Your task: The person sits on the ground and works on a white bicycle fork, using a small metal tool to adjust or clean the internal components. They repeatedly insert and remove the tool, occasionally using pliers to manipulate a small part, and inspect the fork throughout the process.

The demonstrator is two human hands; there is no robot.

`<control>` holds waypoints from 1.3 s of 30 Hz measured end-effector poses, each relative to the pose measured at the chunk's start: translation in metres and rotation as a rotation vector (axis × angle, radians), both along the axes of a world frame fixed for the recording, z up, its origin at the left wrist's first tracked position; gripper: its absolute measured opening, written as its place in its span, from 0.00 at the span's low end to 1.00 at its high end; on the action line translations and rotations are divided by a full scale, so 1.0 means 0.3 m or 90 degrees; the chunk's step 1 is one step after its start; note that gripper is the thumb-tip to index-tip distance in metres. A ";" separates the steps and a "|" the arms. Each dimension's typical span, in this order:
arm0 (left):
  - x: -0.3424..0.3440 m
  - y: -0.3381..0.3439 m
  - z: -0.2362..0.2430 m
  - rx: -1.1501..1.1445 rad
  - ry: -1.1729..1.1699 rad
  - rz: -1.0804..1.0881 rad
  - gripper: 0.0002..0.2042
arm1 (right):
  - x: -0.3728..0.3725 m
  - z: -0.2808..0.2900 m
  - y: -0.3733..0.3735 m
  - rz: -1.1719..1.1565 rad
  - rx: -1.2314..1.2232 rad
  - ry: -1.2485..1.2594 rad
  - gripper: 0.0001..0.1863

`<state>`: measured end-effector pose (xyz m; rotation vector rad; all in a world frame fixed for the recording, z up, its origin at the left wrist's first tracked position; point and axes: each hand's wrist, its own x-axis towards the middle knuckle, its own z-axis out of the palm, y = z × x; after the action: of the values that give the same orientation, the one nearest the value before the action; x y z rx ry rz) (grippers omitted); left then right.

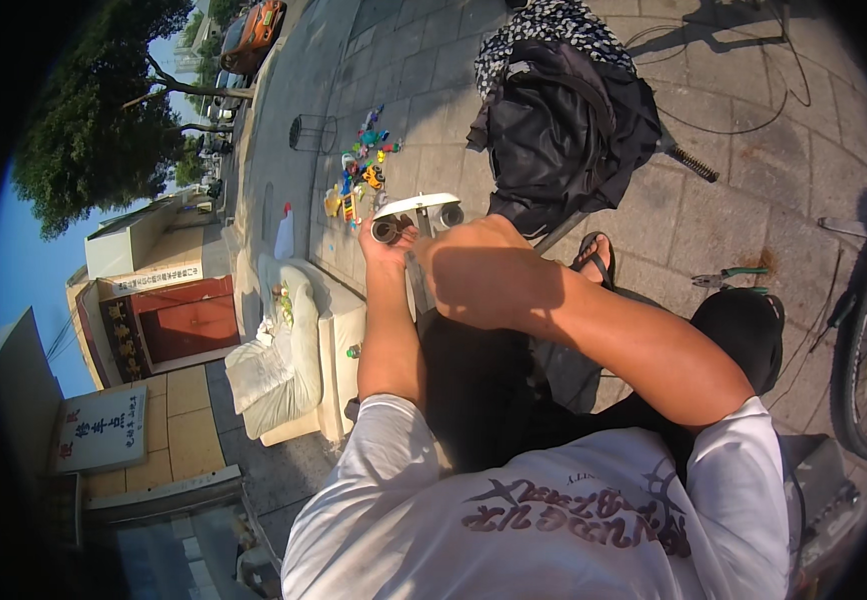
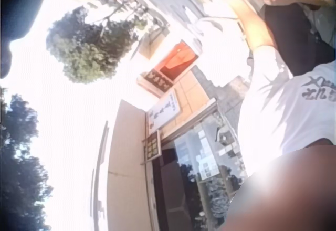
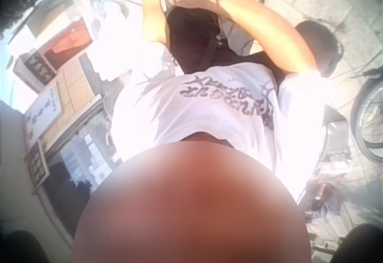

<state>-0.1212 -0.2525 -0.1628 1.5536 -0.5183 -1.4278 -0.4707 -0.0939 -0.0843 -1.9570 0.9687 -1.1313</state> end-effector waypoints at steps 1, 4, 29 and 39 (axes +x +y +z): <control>0.000 0.002 0.000 0.002 0.019 -0.001 0.26 | 0.004 0.000 0.001 0.006 -0.011 0.010 0.08; 0.002 0.005 0.007 0.046 0.085 0.006 0.26 | 0.024 0.004 0.010 0.023 -0.043 0.031 0.08; 0.004 0.049 -0.052 -0.029 0.088 -0.051 0.27 | 0.058 0.037 0.044 0.037 -0.083 0.039 0.09; -0.008 0.008 -0.029 0.103 0.090 0.022 0.27 | 0.084 0.037 0.060 -0.007 -0.105 0.042 0.08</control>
<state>-0.1235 -0.2500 -0.1714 1.5651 -0.2973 -1.5713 -0.4454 -0.0760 -0.0734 -2.1353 0.9469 -1.1921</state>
